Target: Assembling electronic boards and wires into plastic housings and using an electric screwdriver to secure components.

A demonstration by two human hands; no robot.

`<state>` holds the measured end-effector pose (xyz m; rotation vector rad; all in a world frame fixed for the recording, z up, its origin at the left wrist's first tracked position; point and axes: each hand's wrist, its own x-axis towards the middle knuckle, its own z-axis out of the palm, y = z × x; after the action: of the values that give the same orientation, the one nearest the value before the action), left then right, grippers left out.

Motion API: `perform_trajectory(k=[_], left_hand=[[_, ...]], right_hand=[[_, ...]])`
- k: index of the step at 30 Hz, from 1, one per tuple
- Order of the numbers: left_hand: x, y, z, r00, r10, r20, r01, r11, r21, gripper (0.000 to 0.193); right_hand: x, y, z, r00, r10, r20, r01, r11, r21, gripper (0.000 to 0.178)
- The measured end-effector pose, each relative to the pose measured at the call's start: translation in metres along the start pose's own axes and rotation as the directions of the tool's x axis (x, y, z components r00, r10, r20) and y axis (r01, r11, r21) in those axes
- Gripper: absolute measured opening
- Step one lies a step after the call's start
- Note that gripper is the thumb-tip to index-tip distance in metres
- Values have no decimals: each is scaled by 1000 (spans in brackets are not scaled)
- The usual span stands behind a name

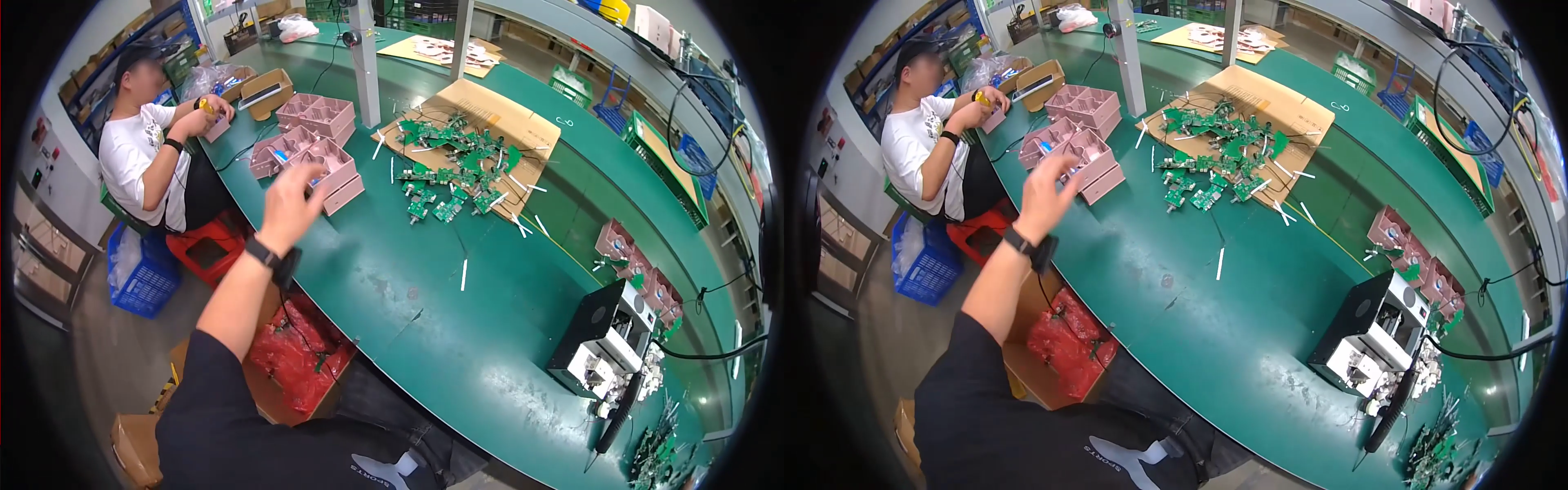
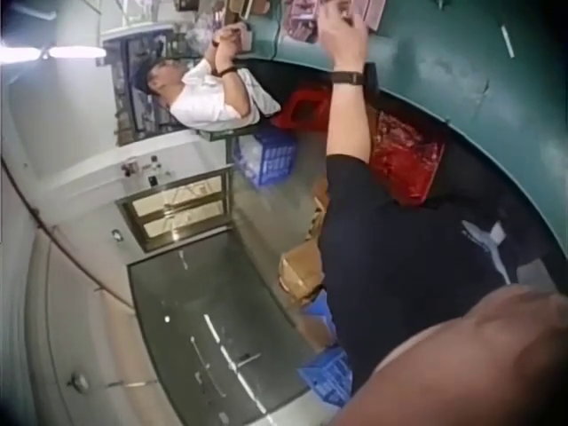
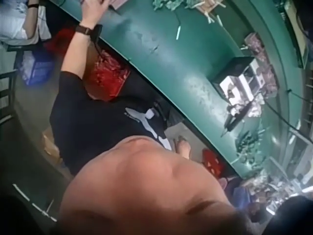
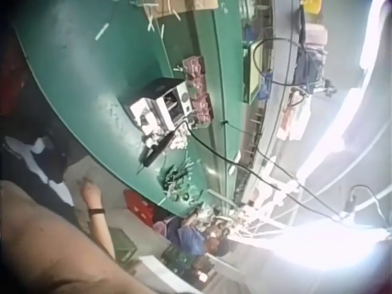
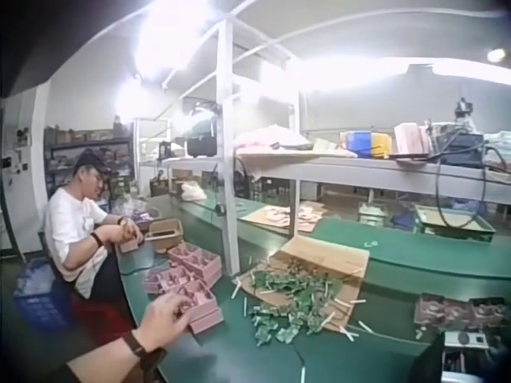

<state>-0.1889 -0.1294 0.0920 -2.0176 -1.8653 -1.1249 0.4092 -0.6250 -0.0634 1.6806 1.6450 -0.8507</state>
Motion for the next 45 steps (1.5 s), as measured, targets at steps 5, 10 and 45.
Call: perform_trajectory(k=[5,10,45], left_hand=[[40,-100,-8,994,-85,-70,106,903,417,24],[67,-114,-1,892,-399,210,274,850,450,29],[-38,164,94,959,260,115,-237,954,-184,38]], right_hand=[[36,-100,-139,770,-122,-626,233,967,98,35],[69,-126,-127,605,-197,-772,383,921,65,34],[91,-108,-184,209,611,-763,673,476,566,32]])
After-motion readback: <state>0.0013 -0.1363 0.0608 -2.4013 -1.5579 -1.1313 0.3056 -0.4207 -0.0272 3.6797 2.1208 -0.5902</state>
